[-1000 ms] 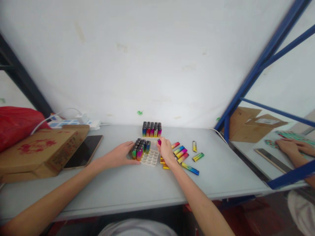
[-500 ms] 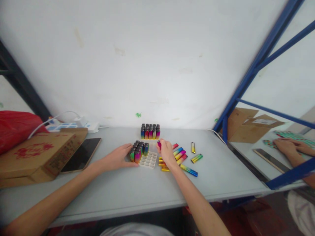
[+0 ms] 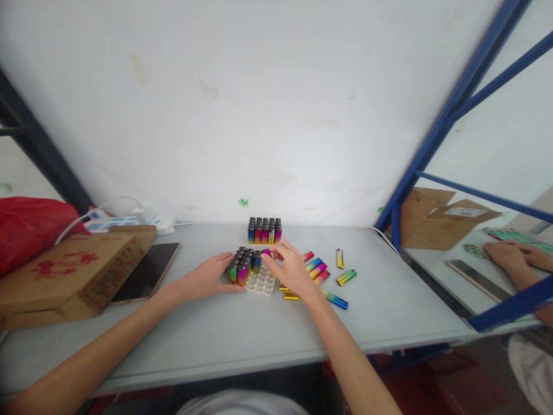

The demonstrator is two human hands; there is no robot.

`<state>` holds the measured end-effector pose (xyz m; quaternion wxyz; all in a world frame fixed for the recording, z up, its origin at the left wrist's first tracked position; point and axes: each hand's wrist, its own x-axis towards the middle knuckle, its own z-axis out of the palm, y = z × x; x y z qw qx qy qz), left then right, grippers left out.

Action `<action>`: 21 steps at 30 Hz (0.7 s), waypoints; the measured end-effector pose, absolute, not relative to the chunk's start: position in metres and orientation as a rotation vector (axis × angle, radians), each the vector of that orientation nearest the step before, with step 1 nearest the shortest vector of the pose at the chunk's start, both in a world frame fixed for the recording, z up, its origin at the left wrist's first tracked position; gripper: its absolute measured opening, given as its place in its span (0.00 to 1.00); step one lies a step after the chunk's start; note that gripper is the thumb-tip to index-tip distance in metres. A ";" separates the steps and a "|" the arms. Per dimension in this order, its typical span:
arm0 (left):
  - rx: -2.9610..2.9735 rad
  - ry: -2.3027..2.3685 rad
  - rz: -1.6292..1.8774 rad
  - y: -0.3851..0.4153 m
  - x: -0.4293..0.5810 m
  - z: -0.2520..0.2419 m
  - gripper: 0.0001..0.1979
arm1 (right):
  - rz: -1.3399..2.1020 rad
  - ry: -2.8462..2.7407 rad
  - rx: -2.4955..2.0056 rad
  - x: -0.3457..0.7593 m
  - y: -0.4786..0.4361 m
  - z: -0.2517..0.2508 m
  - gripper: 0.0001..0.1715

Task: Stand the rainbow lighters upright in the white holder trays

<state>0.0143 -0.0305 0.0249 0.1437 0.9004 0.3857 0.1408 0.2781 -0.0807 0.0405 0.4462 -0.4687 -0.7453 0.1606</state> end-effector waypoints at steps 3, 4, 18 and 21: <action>2.594 1.095 0.429 -0.030 0.014 0.024 0.34 | 0.390 -1.859 -1.192 0.275 -0.084 0.041 0.17; 2.591 1.091 0.434 -0.030 0.014 0.024 0.34 | 0.398 -1.852 -1.190 0.274 -0.085 0.040 0.17; 2.622 1.080 0.437 -0.028 0.014 0.020 0.37 | 0.387 -2.058 -1.178 0.270 -0.081 0.024 0.18; 2.629 1.095 0.422 -0.028 0.014 0.019 0.37 | 0.353 -2.065 -1.185 0.271 -0.080 0.023 0.19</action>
